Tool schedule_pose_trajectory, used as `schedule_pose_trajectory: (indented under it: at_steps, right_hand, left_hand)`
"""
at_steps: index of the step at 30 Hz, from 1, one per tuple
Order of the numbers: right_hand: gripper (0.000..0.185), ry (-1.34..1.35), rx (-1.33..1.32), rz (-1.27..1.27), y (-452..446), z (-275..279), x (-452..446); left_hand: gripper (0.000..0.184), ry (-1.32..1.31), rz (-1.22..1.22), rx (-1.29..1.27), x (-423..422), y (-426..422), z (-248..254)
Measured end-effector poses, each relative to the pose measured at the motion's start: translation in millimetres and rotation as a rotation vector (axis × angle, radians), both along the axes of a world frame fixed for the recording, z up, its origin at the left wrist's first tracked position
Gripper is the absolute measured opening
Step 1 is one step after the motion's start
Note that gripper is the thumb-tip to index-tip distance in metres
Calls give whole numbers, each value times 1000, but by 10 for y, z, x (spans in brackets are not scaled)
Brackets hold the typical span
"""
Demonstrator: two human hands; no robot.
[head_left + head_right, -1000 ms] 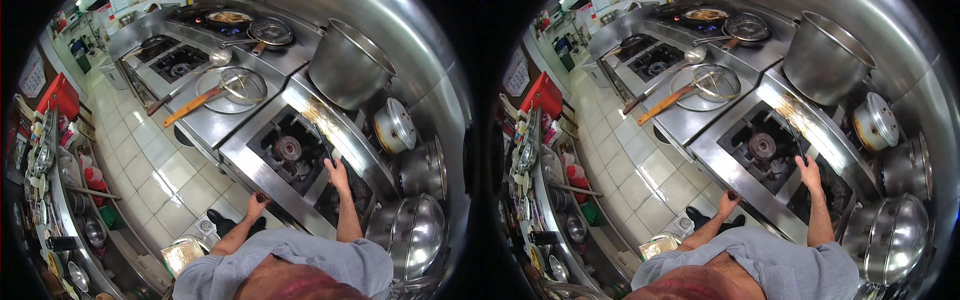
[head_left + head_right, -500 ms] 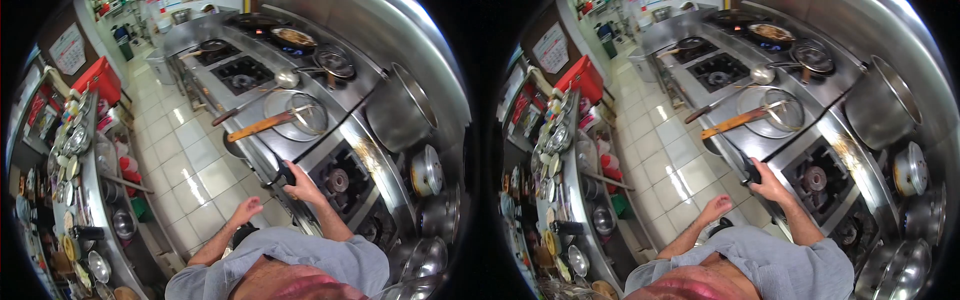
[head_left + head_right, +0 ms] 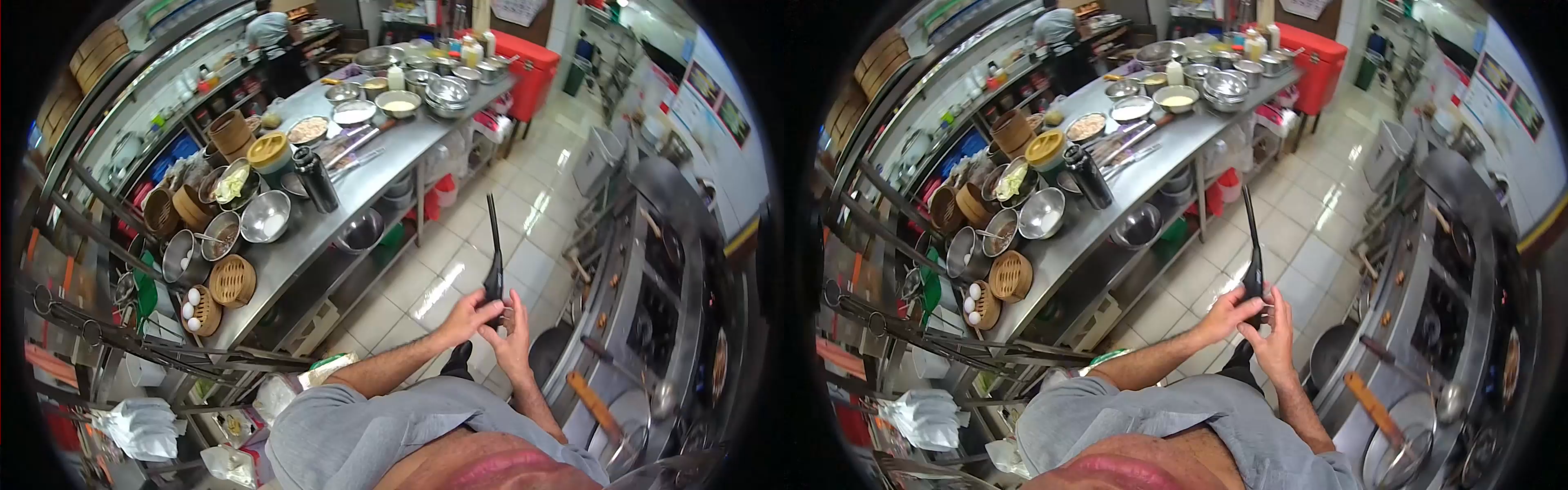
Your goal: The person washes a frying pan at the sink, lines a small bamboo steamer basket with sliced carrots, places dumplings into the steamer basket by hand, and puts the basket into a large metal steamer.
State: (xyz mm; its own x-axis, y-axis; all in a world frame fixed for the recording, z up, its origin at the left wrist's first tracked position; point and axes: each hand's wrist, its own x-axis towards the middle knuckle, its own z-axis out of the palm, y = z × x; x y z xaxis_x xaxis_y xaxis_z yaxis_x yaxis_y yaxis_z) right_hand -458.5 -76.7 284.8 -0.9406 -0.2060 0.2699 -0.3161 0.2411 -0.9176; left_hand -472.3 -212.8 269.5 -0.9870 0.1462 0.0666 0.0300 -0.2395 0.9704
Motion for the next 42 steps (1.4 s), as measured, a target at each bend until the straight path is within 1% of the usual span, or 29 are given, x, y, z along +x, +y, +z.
schedule_pose_trajectory:
  at_steps: [1, 3, 5, 6, 7, 8, 9, 10, 11, 12, 13, 14, 16, 17, 19, 20, 21, 23, 25, 26, 28, 29, 30, 32, 33, 34, 38, 40, 42]
  right_hand:
    - [80, -11, -33, 46, -47, 51, -184]
    - [77, 30, -47, 87, -49, 19, -667]
    - [72, -37, -155, 130, -10, 3, -1157]
    - [65, -72, -99, 108, 15, 94, -1359]
    - [65, -65, -103, 119, 41, 123, -1581]
    - [61, -86, -99, 111, 82, 138, -1794]
    - [57, -109, -89, 105, 102, 152, -2003]
    - [51, -113, -93, 108, 95, 155, -2192]
    - [51, -128, -81, 121, 80, 154, -2377]
    - [50, -147, -59, 137, 63, 137, -2548]
    - [49, -167, -38, 151, 50, 101, -2688]
    - [49, -183, -31, 154, 26, 57, -2817]
    - [47, -196, -26, 162, -64, -44, -3062]
    - [47, -212, -23, 164, -110, -115, -3174]
    - [47, -247, -2, 161, -215, -245, -3405]
    - [47, -264, 6, 162, -283, -278, -3500]
    - [46, -263, 34, 157, -353, -292, -3607]
    - [46, -252, 53, 108, -499, -290, -3879]
    - [45, -231, 54, 108, -622, -315, -4109]
    - [43, -282, 29, 96, -712, -226, -4207]
    - [41, -200, 37, 100, -840, -37, -4429]
    - [40, -148, 25, 69, -893, 16, -4546]
    - [39, -97, 21, 49, -919, 64, -4663]
    - [38, -56, 11, -42, -946, 195, -4857]
    - [37, -18, 14, -50, -934, 248, -4936]
    - [37, -22, 4, -93, -902, 290, -5004]
    - [36, -18, 53, -198, -654, 333, -5228]
    - [35, -17, 59, -257, -460, 318, -5299]
    - [31, 78, 40, -401, -212, 306, -5377]
  left_hand:
    - [31, 67, 144, 50, -187, -130, 193]
    - [28, 121, 275, -32, -634, -555, 613]
    - [26, 305, 562, -110, -1081, -944, 1114]
    - [29, 275, 630, 8, -1289, -1131, 1369]
    - [30, 312, 814, -28, -1474, -1319, 1705]
    - [27, 440, 897, -105, -1755, -1680, 1864]
    - [29, 458, 993, -134, -1874, -1849, 2196]
    - [35, 561, 1084, -129, -2058, -2079, 2440]
    - [45, 694, 1170, -235, -2285, -2388, 2657]
    - [48, 667, 1253, -394, -2449, -2721, 2863]
    - [45, 715, 1372, -533, -2631, -3019, 3063]
    - [41, 765, 1539, -740, -2789, -3338, 3266]
    - [34, 789, 1971, -1280, -3087, -3873, 3688]
    - [66, 665, 1735, -1083, -3222, -4049, 3872]
    - [58, 576, 1781, -1347, -3291, -3971, 4295]
    - [56, 1012, 1862, -1406, -3446, -4182, 4413]
    - [46, 790, 1840, -1386, -3508, -4224, 4565]
    - [76, 546, 1609, -1289, -3710, -4660, 4892]
    - [39, 1084, 1736, -2164, -3989, -5732, 5162]
    - [36, 1223, 1670, -2179, -4173, -5799, 5206]
    - [30, 1407, 1610, -2177, -4372, -5743, 5212]
    - [27, 1451, 1578, -2161, -4454, -5811, 5204]
    - [34, 1293, 1860, -2250, -4484, -5519, 5156]
    - [29, 965, 1798, -2730, -4553, -6028, 5316]
    - [29, 767, 1906, -2193, -4747, -6197, 5299]
    - [28, 759, 1963, -1994, -4853, -6182, 5278]
    - [27, 1093, 2033, -1594, -5050, -5868, 5166]
    - [28, 1265, 2017, -1321, -5114, -5471, 5080]
    - [30, 1409, 1957, -1043, -5155, -4979, 4967]
